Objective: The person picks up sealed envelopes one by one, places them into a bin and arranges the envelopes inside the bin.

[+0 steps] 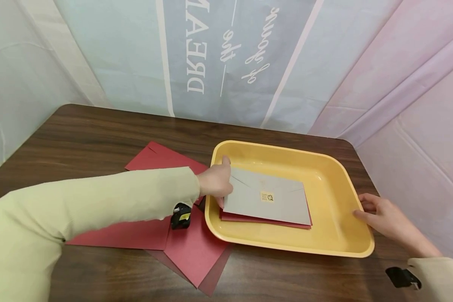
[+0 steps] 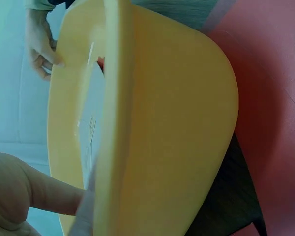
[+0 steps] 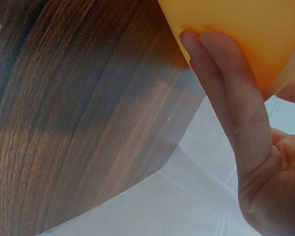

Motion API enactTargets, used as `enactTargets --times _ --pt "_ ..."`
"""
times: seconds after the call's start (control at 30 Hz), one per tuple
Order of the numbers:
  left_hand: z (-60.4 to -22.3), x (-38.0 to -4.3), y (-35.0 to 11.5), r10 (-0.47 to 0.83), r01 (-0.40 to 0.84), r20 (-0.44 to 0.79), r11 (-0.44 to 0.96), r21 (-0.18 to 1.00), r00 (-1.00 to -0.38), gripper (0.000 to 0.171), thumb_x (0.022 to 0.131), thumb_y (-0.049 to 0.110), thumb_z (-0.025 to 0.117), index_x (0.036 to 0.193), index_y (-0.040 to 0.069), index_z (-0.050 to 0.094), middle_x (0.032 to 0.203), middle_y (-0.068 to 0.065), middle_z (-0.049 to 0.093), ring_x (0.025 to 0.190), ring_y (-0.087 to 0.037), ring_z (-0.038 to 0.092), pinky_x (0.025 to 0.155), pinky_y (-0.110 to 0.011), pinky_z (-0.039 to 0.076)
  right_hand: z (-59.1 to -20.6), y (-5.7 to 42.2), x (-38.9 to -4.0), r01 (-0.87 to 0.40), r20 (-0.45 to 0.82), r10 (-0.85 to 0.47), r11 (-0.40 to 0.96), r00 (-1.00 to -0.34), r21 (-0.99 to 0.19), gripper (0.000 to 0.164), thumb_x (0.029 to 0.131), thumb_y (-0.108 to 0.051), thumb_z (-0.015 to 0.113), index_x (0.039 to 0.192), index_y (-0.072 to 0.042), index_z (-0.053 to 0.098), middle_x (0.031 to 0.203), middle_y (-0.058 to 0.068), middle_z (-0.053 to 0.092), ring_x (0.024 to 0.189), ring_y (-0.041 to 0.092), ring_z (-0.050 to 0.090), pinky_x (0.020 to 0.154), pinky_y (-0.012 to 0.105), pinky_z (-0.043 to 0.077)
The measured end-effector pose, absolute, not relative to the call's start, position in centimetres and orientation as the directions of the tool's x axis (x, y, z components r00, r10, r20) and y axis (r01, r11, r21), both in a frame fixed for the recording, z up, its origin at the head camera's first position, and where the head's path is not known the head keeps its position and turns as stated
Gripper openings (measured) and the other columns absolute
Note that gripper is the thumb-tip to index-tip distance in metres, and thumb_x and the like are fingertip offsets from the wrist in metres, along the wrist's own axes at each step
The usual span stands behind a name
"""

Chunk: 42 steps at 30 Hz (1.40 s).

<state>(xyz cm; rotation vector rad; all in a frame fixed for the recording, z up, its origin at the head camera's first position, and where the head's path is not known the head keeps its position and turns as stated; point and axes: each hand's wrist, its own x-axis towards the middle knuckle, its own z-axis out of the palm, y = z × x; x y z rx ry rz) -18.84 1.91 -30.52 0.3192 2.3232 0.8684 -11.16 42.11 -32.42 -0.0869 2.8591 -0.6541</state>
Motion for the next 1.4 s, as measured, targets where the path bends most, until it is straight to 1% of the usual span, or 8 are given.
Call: enactTargets --times 0.13,0.33,0.57,0.7,0.9,1.1,1.27,1.4 --pt "-30.4 -18.9 2.6 0.383 0.013 -0.517 0.812 0.583 -0.765 0.084 0.092 0.008 0.054 0.150 -0.001 -0.007 0.074 -0.015 0.061 0.048 -0.019 0.065 0.053 -0.024 0.053 -32.4 42.1 -11.2 -0.014 -0.187 -0.106 0.899 -0.977 -0.437 0.036 0.090 -0.009 0.061 0.117 0.013 0.052 0.094 0.023 0.070 0.066 -0.003 0.061 0.058 0.021 0.049" --pt "-30.4 -19.1 3.3 0.329 0.009 -0.548 0.863 0.505 -0.769 0.081 0.092 0.012 0.056 0.148 -0.003 0.000 0.083 -0.018 0.059 0.053 -0.023 0.068 0.049 -0.026 0.053 -32.3 42.0 -11.2 -0.012 -0.193 -0.106 0.900 -0.976 -0.435 0.037 0.091 -0.010 0.061 0.118 0.013 0.051 0.095 0.023 0.070 0.067 -0.003 0.061 0.058 0.021 0.049" --pt "-30.6 -19.2 4.1 0.297 0.028 -0.557 0.898 0.439 -0.776 0.064 0.092 0.013 0.055 0.138 -0.006 0.015 0.076 -0.016 0.057 0.054 -0.025 0.068 0.047 -0.027 0.053 -32.2 42.0 -11.4 -0.010 -0.197 -0.107 0.900 -0.974 -0.436 0.039 0.092 -0.010 0.060 0.120 0.014 0.050 0.097 0.024 0.069 0.067 -0.003 0.061 0.058 0.022 0.050" --pt "-30.5 -19.1 4.5 0.272 0.043 -0.574 0.924 0.379 -0.772 0.059 0.092 0.014 0.054 0.134 -0.005 0.017 0.069 -0.016 0.060 0.056 -0.026 0.069 0.050 -0.029 0.055 -32.1 42.0 -11.4 -0.009 -0.197 -0.103 0.904 -0.975 -0.427 0.038 0.092 -0.010 0.061 0.120 0.013 0.050 0.097 0.024 0.069 0.067 -0.003 0.061 0.058 0.022 0.049" --pt "-30.5 -18.8 4.8 0.243 0.043 -0.590 0.942 0.333 -0.770 0.067 0.093 0.016 0.056 0.141 -0.003 0.012 0.066 -0.013 0.058 0.057 -0.025 0.069 0.050 -0.028 0.055 -32.2 42.0 -11.3 -0.009 -0.192 -0.102 0.903 -0.976 -0.430 0.039 0.092 -0.010 0.061 0.120 0.013 0.050 0.098 0.025 0.068 0.068 -0.004 0.061 0.058 0.022 0.050" --pt "-30.8 -18.6 4.8 0.278 0.114 -0.549 0.943 0.313 -0.788 0.074 0.091 0.016 0.060 0.144 -0.005 0.012 0.069 -0.010 0.053 0.062 -0.022 0.070 0.045 -0.025 0.052 -32.3 42.1 -11.3 -0.019 -0.188 -0.115 0.893 -0.975 -0.449 0.038 0.092 -0.009 0.060 0.120 0.015 0.050 0.097 0.025 0.069 0.068 -0.004 0.061 0.058 0.022 0.050" --pt "-30.6 -18.5 4.6 0.299 0.120 -0.524 0.930 0.348 -0.797 0.066 0.090 0.015 0.061 0.138 -0.005 0.020 0.080 -0.015 0.056 0.064 -0.023 0.070 0.044 -0.024 0.051 -32.3 42.1 -11.2 -0.013 -0.195 -0.110 0.897 -0.975 -0.442 0.037 0.092 -0.010 0.061 0.119 0.014 0.051 0.097 0.025 0.069 0.068 -0.004 0.061 0.059 0.021 0.050" --pt "-30.3 -18.6 4.3 0.338 0.139 -0.469 0.902 0.408 -0.816 0.062 0.089 0.013 0.060 0.136 -0.006 0.024 0.105 -0.021 0.051 0.066 -0.023 0.065 0.049 -0.022 0.051 -32.3 42.2 -11.1 -0.001 -0.202 -0.098 0.902 -0.974 -0.431 0.038 0.092 -0.011 0.061 0.119 0.013 0.051 0.098 0.025 0.069 0.068 -0.004 0.061 0.059 0.021 0.049"
